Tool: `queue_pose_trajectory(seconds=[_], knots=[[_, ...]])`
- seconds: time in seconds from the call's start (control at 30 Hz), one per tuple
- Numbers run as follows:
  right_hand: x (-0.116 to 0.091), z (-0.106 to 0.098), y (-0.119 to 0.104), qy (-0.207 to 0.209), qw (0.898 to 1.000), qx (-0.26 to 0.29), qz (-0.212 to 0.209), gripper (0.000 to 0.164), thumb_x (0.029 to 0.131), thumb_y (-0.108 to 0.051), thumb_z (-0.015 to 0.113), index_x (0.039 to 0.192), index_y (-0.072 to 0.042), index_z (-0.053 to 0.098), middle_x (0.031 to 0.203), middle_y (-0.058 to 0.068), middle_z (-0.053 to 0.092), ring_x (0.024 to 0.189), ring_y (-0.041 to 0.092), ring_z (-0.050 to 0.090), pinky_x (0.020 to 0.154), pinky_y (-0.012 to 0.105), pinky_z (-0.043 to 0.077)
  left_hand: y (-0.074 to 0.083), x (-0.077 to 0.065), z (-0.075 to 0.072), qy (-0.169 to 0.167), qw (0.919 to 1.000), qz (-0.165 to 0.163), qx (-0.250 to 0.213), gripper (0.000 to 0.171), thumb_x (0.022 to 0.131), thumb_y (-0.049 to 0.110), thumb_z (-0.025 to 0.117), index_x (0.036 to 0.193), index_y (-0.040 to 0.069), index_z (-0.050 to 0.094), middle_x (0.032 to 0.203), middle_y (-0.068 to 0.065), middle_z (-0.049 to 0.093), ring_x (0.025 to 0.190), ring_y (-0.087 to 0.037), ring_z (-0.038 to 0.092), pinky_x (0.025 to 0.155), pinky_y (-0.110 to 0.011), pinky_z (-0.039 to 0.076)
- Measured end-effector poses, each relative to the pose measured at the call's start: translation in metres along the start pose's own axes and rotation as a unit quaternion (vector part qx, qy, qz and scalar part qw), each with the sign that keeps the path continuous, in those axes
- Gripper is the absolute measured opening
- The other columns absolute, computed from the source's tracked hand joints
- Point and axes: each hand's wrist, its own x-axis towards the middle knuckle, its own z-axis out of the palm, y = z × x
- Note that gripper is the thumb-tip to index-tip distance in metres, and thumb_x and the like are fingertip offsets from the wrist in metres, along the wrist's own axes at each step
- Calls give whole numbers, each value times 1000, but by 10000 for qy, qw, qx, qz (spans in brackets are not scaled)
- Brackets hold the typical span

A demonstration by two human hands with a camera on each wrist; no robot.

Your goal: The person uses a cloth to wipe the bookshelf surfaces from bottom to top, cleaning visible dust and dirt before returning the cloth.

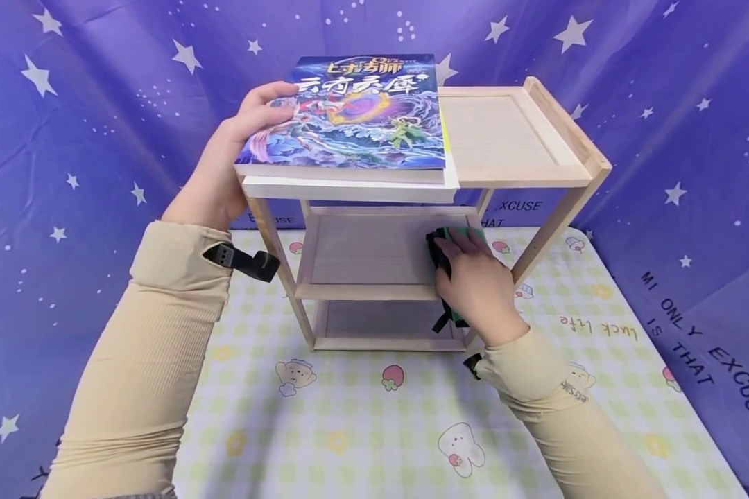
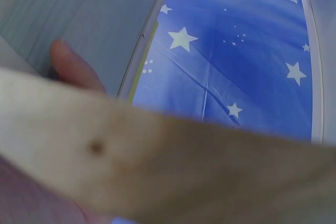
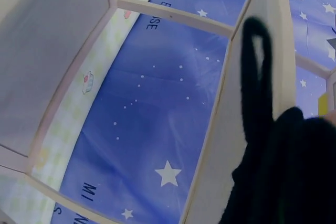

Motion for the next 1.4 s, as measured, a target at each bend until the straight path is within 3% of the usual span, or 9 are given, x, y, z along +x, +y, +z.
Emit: queue_pose_trajectory(seconds=[0.07,0.33,0.7,1.03,1.3,1.4], knots=[[6,-2,-1,-193,9998,29,89,46,91,-18,50,135,-10,62,145,14,54,141,39,41,72,62,53,0,-1,0,6,10000,25,1,38,94,28,56,131,31,48,150,3,34,135,-22,40,110,-33,33],[26,-2,1,-598,9981,104,104,47,93,-16,52,138,-6,57,148,19,48,143,44,35,97,64,45,0,-3,-1,15,10000,9,17,38,94,30,56,131,32,48,151,5,32,137,-22,37,112,-36,31],[37,-1,-1,-618,9975,289,198,47,91,-14,53,137,-6,58,147,19,50,142,42,37,99,60,45,2,-4,1,79,9999,122,39,36,94,29,54,130,31,49,151,5,31,137,-21,36,111,-35,31],[44,6,-27,-834,9955,385,-218,46,94,-19,57,140,-11,57,150,11,49,143,35,39,106,53,42,1,-3,2,162,9997,166,-8,35,94,28,53,129,30,50,151,5,32,137,-20,35,109,-33,32],[49,16,-52,-1051,9931,326,-394,47,94,-20,57,141,-14,57,152,9,47,145,34,37,106,50,44,-1,-2,4,176,9996,189,-80,32,94,27,51,127,30,51,151,5,31,137,-20,36,107,-31,34],[49,20,-62,-1057,9933,232,-402,48,93,-20,58,140,-16,57,152,7,47,145,32,37,99,51,49,-2,-1,4,183,9996,189,-109,32,94,28,53,126,30,52,150,4,33,135,-20,37,104,-30,35]])
